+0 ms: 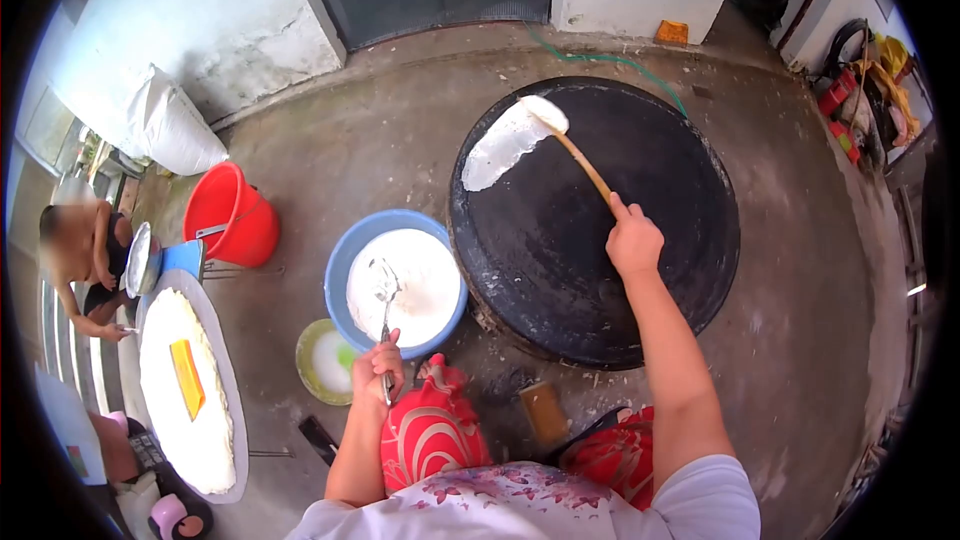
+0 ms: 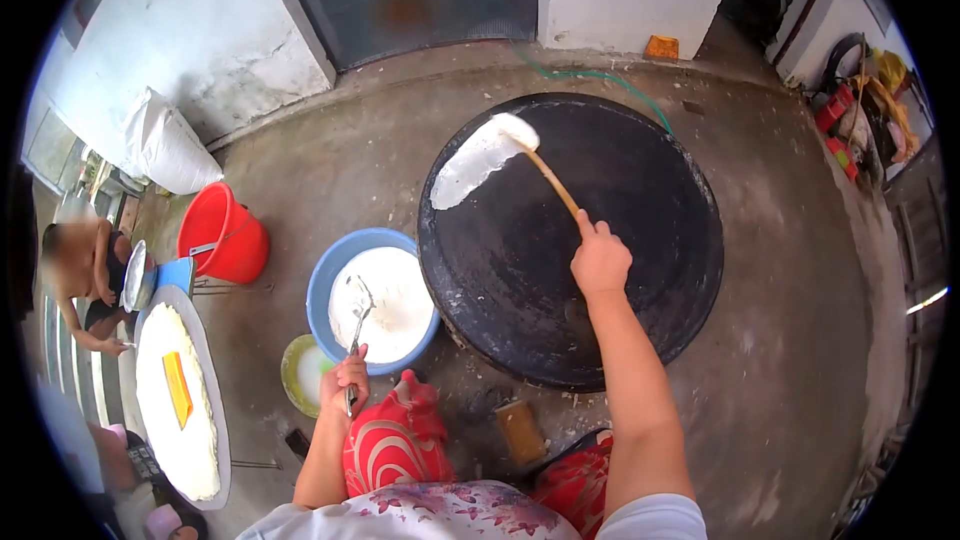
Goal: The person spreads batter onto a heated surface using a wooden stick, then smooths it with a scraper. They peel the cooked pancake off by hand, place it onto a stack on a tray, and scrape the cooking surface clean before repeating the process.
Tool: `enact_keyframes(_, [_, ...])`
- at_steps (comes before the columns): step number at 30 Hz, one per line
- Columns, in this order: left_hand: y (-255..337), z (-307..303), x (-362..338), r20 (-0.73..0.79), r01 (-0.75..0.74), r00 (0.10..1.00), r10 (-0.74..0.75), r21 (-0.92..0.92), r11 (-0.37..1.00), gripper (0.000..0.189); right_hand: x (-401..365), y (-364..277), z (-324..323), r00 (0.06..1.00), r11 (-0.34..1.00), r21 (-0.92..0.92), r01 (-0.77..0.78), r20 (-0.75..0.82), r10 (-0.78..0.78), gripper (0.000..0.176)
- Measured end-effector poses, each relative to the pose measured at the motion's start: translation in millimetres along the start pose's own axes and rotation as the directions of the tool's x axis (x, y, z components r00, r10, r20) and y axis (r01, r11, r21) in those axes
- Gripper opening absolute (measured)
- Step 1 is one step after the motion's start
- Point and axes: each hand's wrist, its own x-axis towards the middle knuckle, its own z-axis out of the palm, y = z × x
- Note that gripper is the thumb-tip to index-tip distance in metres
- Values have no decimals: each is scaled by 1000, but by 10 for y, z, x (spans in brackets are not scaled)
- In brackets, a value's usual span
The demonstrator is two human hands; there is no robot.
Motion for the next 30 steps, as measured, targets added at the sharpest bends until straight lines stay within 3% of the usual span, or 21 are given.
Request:
enact_keyframes(1, [-15, 21, -9, -26, -9, 1000, 9, 3, 1000, 31, -27, -32, 23, 1000, 1000, -1, -5, -4, 5, 43])
enact_keyframes(3, [-19, 43, 7, -43, -8, 999, 8, 6, 1000, 29, -142, -189, 67, 987, 878, 452, -157, 49, 151, 44])
enact_keyframes(4, [-6, 35, 15, -41, -4, 999, 5, 17, 1000, 28, -234, -313, 54, 989, 853, 499, -150, 83, 126, 43])
enact_keyframes(5, [2, 30, 28, -42, -3, 999, 4, 27, 1000, 28, -317, -506, -86, 999, 902, 431, 28, 9, -36, 43])
enact_keyframes(7, [-6, 46, 55, -52, -19, 998, 20, 30, 999, 28, -240, -643, -190, 982, 964, 217, 152, 78, -173, 43])
enact_keyframes(9, [-13, 30, 23, -76, -35, 996, 38, 39, 999, 28, 66, -360, -32, 995, 996, -4, 85, -49, -85, 43])
enact_keyframes(10, [-23, 37, 7, -81, -41, 996, 44, 47, 998, 28, 179, -185, 2, 999, 1000, -13, 4, -37, -5, 42])
enact_keyframes(11, [-26, 66, 14, -78, -43, 996, 48, 56, 997, 28, 221, -121, -51, 995, 995, 26, -93, 45, 92, 43])
enact_keyframes(13, [29, 43, 17, -55, -22, 998, 26, 63, 998, 27, 103, -85, 133, 988, 942, 301, -150, 11, 154, 45])
enact_keyframes(14, [55, 19, 25, -43, -7, 999, 10, 66, 998, 27, -9, -138, 253, 982, 841, 514, -167, 14, 187, 46])
enact_keyframes(15, [66, 9, 45, -39, 0, 999, 2, 66, 998, 27, -148, -256, 190, 995, 874, 482, -63, -40, 94, 47])
enact_keyframes(16, [75, 6, 57, -48, -9, 999, 12, 66, 998, 27, -70, -196, 140, 994, 876, 478, -64, -45, 97, 47])
enact_keyframes(19, [63, 21, 23, -120, -54, 991, 61, 64, 996, 27, 184, 109, 31, 991, 991, -27, -134, -28, 133, 49])
enact_keyframes(21, [105, 5, 49, -88, -13, 996, 20, 85, 996, 27, 220, 100, -35, 980, 981, 4, -195, 34, 194, 48])
enact_keyframes(23, [119, 3, 49, -88, -17, 996, 25, 84, 996, 27, 89, -110, 56, 965, 907, 334, -258, 35, 262, 46])
enact_keyframes(24, [104, 10, 60, -93, -31, 995, 38, 80, 996, 27, 10, -300, -93, 985, 921, 348, -172, 45, 167, 45])
enact_keyframes(27, [74, 37, 74, -121, -74, 989, 85, 92, 993, 26, 197, -340, -87, 998, 1000, 11, -15, 65, 15, 45])
enact_keyframes(28, [69, 25, 50, -134, -73, 987, 86, 99, 992, 26, 332, -170, -62, 996, 992, -101, -79, 34, 83, 43])
enact_keyframes(30, [57, 47, 31, -130, -69, 988, 81, 99, 993, 26, 341, 95, -98, 983, 983, -45, -178, 24, 180, 44])
